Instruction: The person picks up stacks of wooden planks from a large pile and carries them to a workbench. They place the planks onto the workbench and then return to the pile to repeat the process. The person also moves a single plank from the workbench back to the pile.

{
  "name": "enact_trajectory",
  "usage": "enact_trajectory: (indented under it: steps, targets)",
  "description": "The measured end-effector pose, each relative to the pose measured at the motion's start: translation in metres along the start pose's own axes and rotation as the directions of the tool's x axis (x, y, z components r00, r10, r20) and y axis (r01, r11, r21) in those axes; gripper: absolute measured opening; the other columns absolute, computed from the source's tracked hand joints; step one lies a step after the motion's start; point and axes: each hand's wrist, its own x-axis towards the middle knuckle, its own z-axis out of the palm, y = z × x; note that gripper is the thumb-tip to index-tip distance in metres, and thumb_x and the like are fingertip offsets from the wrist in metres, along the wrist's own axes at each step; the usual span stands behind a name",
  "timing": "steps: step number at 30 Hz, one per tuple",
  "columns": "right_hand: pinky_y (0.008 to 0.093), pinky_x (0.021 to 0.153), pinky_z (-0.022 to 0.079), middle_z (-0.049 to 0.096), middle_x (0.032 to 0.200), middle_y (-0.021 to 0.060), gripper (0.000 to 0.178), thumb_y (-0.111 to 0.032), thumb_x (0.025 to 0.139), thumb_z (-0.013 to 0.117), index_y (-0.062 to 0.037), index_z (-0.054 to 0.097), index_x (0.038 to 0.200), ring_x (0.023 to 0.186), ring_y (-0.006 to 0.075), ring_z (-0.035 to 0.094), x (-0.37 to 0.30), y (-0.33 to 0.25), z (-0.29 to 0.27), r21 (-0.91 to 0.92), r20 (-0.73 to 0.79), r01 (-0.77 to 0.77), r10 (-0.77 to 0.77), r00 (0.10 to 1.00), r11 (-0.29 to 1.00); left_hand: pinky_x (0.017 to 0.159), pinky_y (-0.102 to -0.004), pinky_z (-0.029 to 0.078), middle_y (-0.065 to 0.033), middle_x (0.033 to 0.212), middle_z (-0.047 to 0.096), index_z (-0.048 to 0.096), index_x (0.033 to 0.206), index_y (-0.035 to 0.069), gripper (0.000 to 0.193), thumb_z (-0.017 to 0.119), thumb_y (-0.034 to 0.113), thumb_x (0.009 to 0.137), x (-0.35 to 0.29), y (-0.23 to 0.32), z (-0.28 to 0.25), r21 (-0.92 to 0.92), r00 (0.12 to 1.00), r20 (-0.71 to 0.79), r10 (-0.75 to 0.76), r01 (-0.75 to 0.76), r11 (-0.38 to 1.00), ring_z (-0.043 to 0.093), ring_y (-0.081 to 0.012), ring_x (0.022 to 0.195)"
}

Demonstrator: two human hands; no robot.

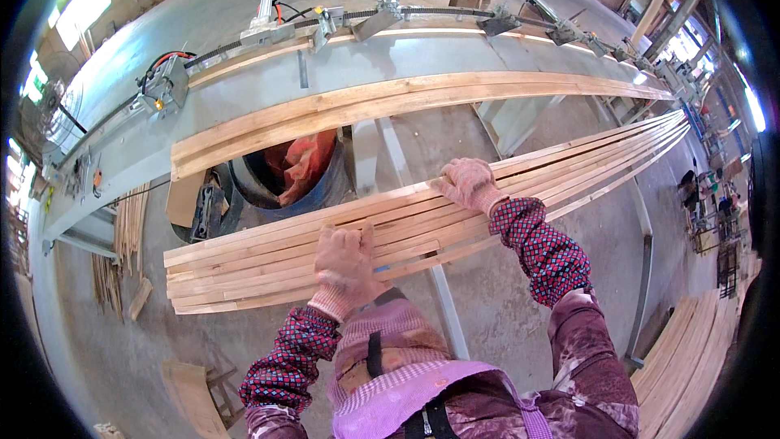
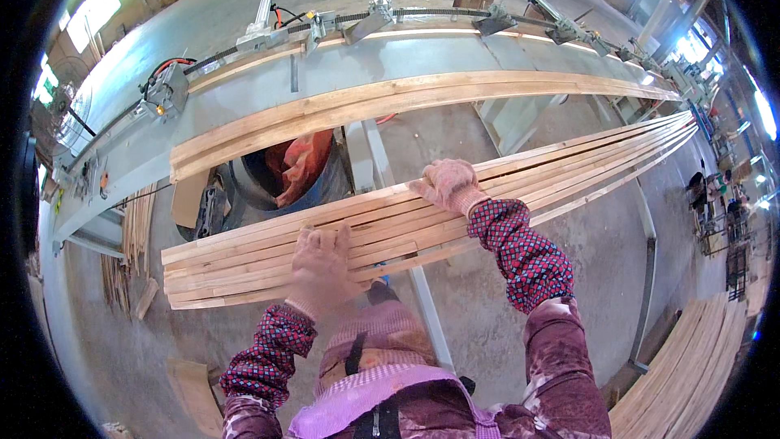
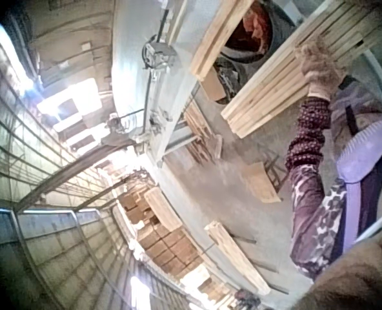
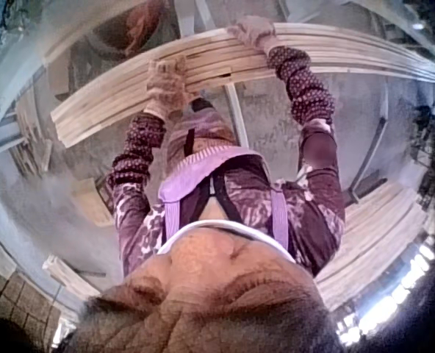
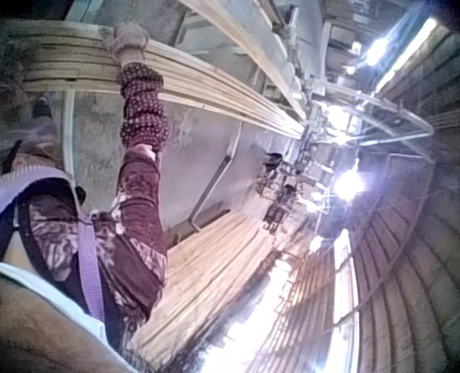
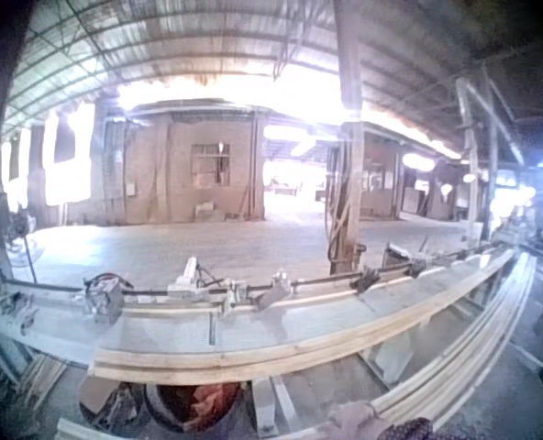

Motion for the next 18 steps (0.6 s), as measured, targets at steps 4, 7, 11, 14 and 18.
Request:
enact_trajectory:
  steps: [4,7,11,14,18]
  targets:
    - [0.0474,0.09,0.05,0.068,0.107,0.012,0.064,-0.066,0.095,0.043,-0.0089,0.071,0.1,0.104,0.0323,0.065,0.002,-0.003,-0.001,-0.016,0.033,-0.025,0.026,0.999,1.0,0.118,-0.0537,0.022,-0.0208,0.124,0.054,0.043,0.143,-0.007,0.108,0.072,0.067,0.07,0.012,0.005,-0.013,0.035,0.988,0.154,-0.02,0.015,0.999,0.049,-0.0349,0.12]
    - [0.0477,0.091,0.05,0.068,0.107,0.0118,0.064,-0.066,0.095,0.042,-0.0089,0.071,0.101,0.106,0.0318,0.065,0.001,-0.004,-0.003,-0.022,0.041,-0.037,0.038,0.998,0.999,0.119,-0.0542,0.021,-0.0209,0.125,0.054,0.044,0.143,-0.006,0.107,0.073,0.066,0.07,0.016,0.007,-0.015,0.048,0.985,0.17,-0.041,0.034,0.998,0.048,-0.0346,0.122]
    - [0.0476,0.094,0.048,0.068,0.107,0.0119,0.063,-0.065,0.096,0.042,-0.0088,0.071,0.101,0.107,0.032,0.064,0.001,-0.004,-0.006,-0.01,0.052,-0.038,0.039,0.998,0.999,0.117,-0.0568,0.022,-0.0186,0.122,0.052,0.046,0.141,-0.006,0.106,0.074,0.066,0.068,0.009,0.01,0.001,0.082,0.997,0.038,-0.062,0.058,0.995,0.047,-0.035,0.12]
    - [0.0478,0.095,0.048,0.068,0.106,0.012,0.062,-0.064,0.095,0.044,-0.0084,0.071,0.099,0.107,0.0324,0.064,0.002,-0.006,-0.006,0.003,0.033,-0.027,0.027,0.999,1.0,0.116,-0.0585,0.023,-0.0152,0.117,0.048,0.046,0.139,-0.005,0.107,0.076,0.065,0.064,0.005,0.016,0.016,0.031,0.988,-0.101,-0.116,0.119,0.992,0.045,-0.034,0.115]
    - [0.048,0.094,0.047,0.067,0.105,0.0121,0.058,-0.062,0.095,0.046,-0.0081,0.07,0.098,0.105,0.0334,0.064,0.001,-0.003,-0.002,0.017,-0.011,-0.011,0.012,1.0,1.0,0.112,-0.0586,0.027,-0.0115,0.111,0.043,0.047,0.136,-0.004,0.107,0.078,0.065,0.06,0.006,0.028,0.031,-0.066,0.956,-0.207,-0.207,0.197,0.978,0.044,-0.0318,0.108]
